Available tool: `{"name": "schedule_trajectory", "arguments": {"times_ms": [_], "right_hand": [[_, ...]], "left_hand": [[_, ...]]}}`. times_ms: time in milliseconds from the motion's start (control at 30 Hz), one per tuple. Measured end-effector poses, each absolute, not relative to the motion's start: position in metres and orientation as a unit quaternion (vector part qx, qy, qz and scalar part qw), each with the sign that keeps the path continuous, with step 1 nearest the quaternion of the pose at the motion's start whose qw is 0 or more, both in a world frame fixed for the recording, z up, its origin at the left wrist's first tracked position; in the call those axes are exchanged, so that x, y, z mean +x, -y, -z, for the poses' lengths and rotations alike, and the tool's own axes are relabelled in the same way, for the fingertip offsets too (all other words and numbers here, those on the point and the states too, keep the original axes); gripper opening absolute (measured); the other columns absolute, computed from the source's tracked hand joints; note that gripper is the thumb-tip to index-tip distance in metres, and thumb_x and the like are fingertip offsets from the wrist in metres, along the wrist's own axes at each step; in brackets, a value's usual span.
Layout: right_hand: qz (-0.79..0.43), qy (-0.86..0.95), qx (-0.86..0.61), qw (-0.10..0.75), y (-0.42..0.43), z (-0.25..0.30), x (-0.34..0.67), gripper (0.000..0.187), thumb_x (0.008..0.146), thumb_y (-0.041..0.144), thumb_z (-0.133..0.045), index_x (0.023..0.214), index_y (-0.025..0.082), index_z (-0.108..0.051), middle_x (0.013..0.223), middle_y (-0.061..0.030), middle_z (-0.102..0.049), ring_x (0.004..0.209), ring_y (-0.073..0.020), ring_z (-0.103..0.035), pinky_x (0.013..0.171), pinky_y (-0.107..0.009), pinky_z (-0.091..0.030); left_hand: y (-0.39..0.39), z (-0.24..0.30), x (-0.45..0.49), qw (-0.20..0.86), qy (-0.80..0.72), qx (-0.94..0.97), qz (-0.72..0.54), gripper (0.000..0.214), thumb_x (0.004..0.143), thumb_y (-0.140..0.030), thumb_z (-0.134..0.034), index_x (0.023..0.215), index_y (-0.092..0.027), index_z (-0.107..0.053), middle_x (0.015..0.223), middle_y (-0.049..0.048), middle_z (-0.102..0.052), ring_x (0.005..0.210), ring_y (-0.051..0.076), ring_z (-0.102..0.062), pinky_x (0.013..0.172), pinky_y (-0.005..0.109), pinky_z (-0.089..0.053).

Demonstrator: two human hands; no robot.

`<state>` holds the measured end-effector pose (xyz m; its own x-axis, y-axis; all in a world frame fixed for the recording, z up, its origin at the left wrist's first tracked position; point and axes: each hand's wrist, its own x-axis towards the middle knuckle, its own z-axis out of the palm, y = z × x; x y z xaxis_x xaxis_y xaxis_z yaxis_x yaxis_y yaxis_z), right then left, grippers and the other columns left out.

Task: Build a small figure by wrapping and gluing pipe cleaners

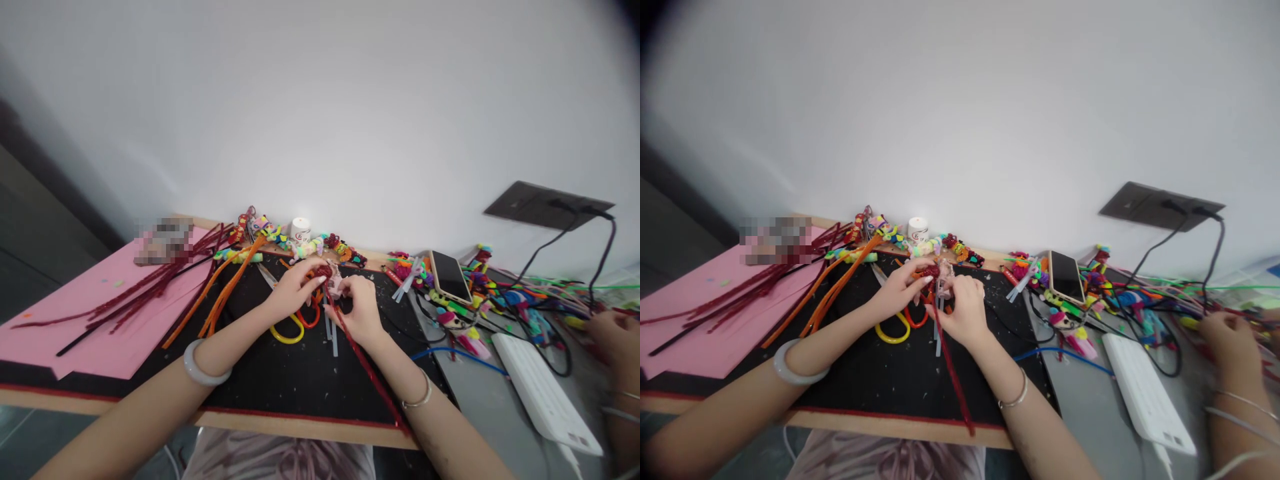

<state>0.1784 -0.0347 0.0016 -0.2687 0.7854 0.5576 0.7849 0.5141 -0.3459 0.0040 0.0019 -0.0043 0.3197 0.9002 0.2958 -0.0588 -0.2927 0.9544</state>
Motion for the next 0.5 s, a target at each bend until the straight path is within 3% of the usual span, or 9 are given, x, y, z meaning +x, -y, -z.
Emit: {"name": "schedule_trajectory", "arguments": {"times_ms": [67, 167, 300, 500], "right_hand": [[-0.001, 0.797, -0.478, 0.368, 0.037, 0.001, 0.176, 0.015, 0.071, 0.030, -0.059, 0.074, 0.020, -0.048, 0.069, 0.0002, -0.052, 0.067, -0.0159, -0.048, 0.072, -0.031, -0.034], [-0.015, 0.784, -0.476, 0.398, 0.038, 0.002, 0.174, 0.017, 0.078, 0.025, -0.053, 0.063, 0.020, -0.044, 0.060, 0.0026, -0.047, 0.059, -0.0130, -0.044, 0.069, -0.029, -0.034], [-0.097, 0.754, -0.485, 0.432, 0.036, 0.002, 0.176, 0.022, 0.080, 0.024, -0.050, 0.059, 0.021, -0.044, 0.054, 0.0041, -0.042, 0.053, -0.0116, -0.040, 0.059, -0.026, -0.033], [-0.267, 0.686, -0.465, 0.492, 0.032, 0.001, 0.180, 0.025, 0.085, 0.033, -0.049, 0.064, 0.019, -0.050, 0.058, 0.0033, -0.048, 0.055, -0.0111, -0.042, 0.055, -0.024, -0.034]], "left_hand": [[0.003, 0.002, 0.006, 0.471, -0.315, 0.672, -0.476, 0.027, 0.078, -0.022, -0.059, 0.106, -0.023, -0.062, 0.110, 0.0082, -0.057, 0.057, 0.010, -0.053, 0.048, 0.019, -0.042], [0.006, 0.002, 0.007, 0.458, -0.315, 0.694, -0.458, 0.027, 0.080, -0.022, -0.056, 0.106, -0.023, -0.062, 0.111, 0.0081, -0.056, 0.052, 0.008, -0.051, 0.051, 0.021, -0.044], [0.003, 0.008, 0.005, 0.512, -0.299, 0.675, -0.439, 0.028, 0.083, -0.024, -0.053, 0.111, -0.022, -0.057, 0.108, 0.0080, -0.058, 0.040, 0.004, -0.048, 0.042, 0.019, -0.042], [-0.002, 0.012, 0.006, 0.610, -0.269, 0.609, -0.429, 0.030, 0.081, -0.029, -0.056, 0.111, -0.022, -0.052, 0.107, 0.0081, -0.058, 0.037, 0.002, -0.050, 0.034, 0.016, -0.040]]}}
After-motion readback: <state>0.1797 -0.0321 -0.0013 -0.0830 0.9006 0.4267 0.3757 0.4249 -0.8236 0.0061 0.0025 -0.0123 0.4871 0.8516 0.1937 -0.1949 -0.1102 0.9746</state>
